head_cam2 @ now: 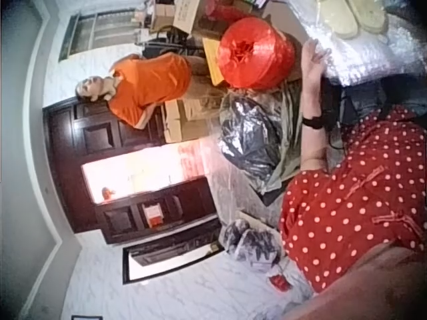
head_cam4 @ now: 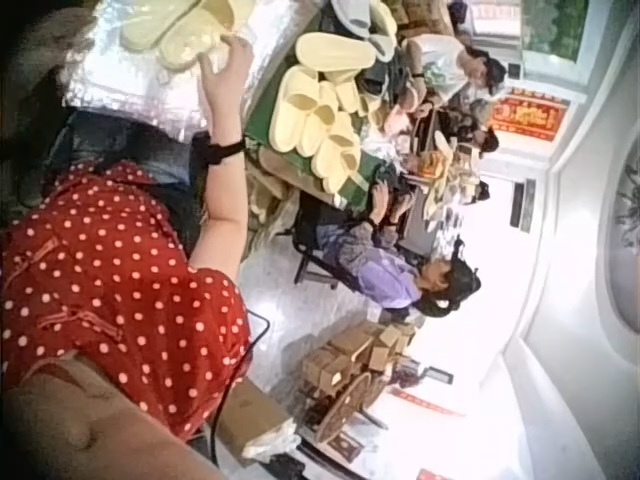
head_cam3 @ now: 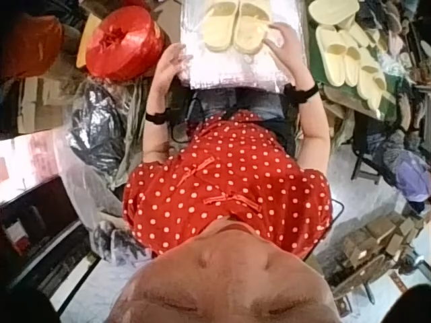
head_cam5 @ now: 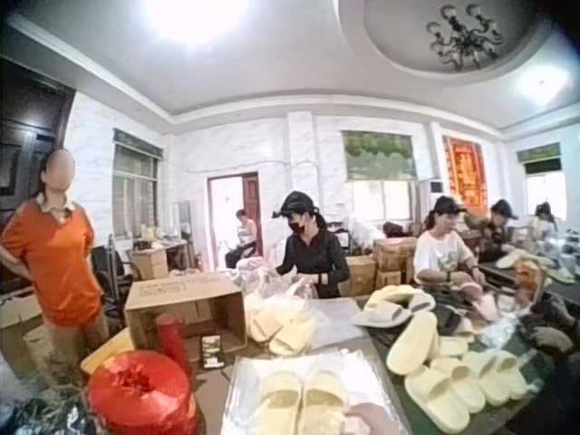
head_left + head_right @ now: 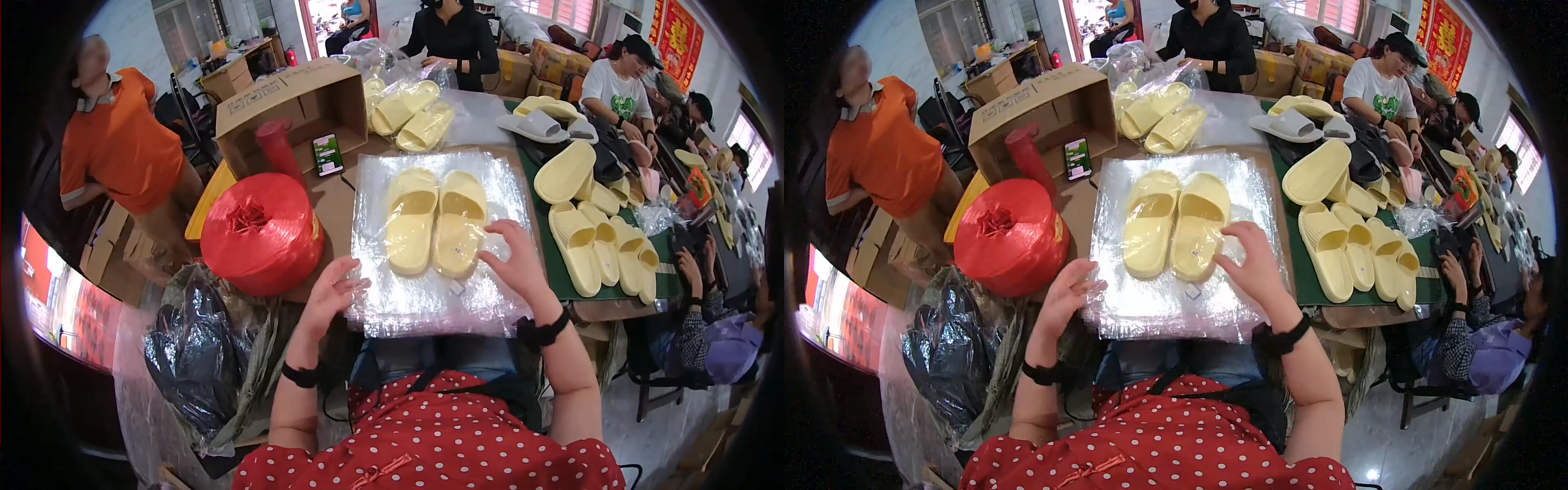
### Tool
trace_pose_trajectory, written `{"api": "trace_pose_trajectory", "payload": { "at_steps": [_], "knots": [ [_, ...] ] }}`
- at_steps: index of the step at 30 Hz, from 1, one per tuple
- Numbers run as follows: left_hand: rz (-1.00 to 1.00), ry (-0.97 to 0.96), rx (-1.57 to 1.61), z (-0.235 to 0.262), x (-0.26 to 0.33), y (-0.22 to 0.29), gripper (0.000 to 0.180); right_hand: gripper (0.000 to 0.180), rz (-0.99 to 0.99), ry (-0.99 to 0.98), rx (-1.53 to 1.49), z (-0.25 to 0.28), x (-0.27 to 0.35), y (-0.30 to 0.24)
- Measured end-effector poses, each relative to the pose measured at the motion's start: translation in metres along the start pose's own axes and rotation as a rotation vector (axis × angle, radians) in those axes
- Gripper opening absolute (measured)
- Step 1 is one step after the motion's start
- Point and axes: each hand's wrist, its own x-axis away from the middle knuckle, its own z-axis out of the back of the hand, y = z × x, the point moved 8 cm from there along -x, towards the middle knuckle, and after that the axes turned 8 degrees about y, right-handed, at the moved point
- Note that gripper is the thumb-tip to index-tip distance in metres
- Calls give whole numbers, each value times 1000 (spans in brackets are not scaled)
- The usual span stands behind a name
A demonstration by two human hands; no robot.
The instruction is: The recorder is shown placing pairs of slippers into plastic bags at a factory workstation.
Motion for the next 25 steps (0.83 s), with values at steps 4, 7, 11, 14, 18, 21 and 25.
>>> {"api": "trace_pose_trajectory", "payload": {
  "at_steps": [4, 7, 11, 14, 18, 21, 25],
  "knots": [
    [474, 280, -199, 16, -15, -11, 47, 46, -477, -69, 68, 32, 29, 22],
    [480, 32, -612, -1, -23, -6, 38, 50, -684, -258, 15, 35, 51, 32],
    [431, 72, -303, -1, -38, -9, 26, 57, -775, -364, 28, 43, 60, 40],
    [483, 90, 61, -20, -46, 3, 19, 60, -831, -349, -71, 46, 61, 47],
    [548, -9, 580, -34, -56, 8, 18, 58, -935, -411, -258, 39, 60, 33],
    [509, -31, 637, -40, -65, 14, 22, 55, -556, -286, 28, 52, 35, -5],
    [482, -96, 715, -44, -69, 17, 24, 55, -633, -210, -39, 59, 26, -18]
  ]
}}
